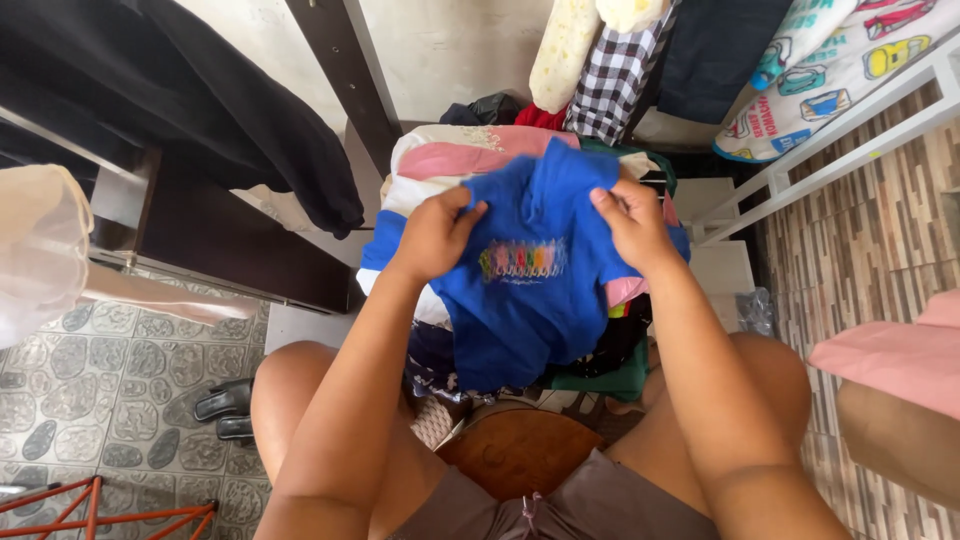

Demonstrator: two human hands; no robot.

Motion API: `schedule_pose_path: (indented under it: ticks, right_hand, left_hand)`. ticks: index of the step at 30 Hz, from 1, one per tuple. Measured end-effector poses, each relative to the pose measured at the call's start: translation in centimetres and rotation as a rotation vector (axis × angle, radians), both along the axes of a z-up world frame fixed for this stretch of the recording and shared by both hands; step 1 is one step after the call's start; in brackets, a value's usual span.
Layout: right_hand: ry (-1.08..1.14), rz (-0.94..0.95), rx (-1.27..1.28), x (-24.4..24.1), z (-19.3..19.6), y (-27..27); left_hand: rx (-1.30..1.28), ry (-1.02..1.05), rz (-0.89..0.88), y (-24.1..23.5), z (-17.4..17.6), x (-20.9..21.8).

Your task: The person folds a cream-colored baby garment and places it on a wooden hanger, then hangs it on a rack. They then fold a blue t-shirt and place it on a wooden hanger.

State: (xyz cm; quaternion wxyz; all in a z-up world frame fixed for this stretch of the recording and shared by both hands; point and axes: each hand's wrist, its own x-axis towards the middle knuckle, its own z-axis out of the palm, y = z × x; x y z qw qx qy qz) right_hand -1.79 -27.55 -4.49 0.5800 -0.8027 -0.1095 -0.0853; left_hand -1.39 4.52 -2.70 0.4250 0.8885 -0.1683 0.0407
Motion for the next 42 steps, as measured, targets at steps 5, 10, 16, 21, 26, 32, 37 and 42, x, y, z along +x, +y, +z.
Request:
schedule_pose_path:
  ticks: [5, 10, 16, 21, 26, 32, 37, 42]
  right_hand:
    - [-0.088, 0.132, 0.11, 0.0, 0.7, -0.1]
    - [0.224, 0.097, -0.1, -0.7, 1.4, 1.4]
    - [-0.122, -0.151, -0.139, 0.9, -0.6, -0.1]
    - [-0.134, 0.002, 0.218, 0.7, 1.0, -0.6]
    - [0.094, 0.052, 0.288, -0.7, 1.4, 0.1]
    - [0.318, 0.135, 0.245, -0.4, -0.7, -0.5]
    - [0.044, 0.163, 0.346, 1.5, -0.9, -1.2]
    - [0.316, -0.091, 0.019, 1.1, -3.3, -1.5]
  left_hand:
    - [-0.108, 0.041, -0.077, 0.5, 1.3, -0.5]
    - [0.137, 0.145, -0.038, 0.6, -2.5, 0.4]
    - [0.125, 0.073, 0.113, 0.3, 2.9, -1.2]
    - [-0.312, -0.145, -0.084, 0.8, 5.4, -2.0]
    - [-0.395, 0.289, -0.367, 2.2, 3.5, -1.1]
    - [-0.456, 0.566, -0.475, 2.4, 1.8, -0.7]
    - [-0.462, 0.027, -0.334, 1.2, 4.9, -1.3]
    - [0.248, 0.327, 0.12, 1.6, 2.7, -1.6]
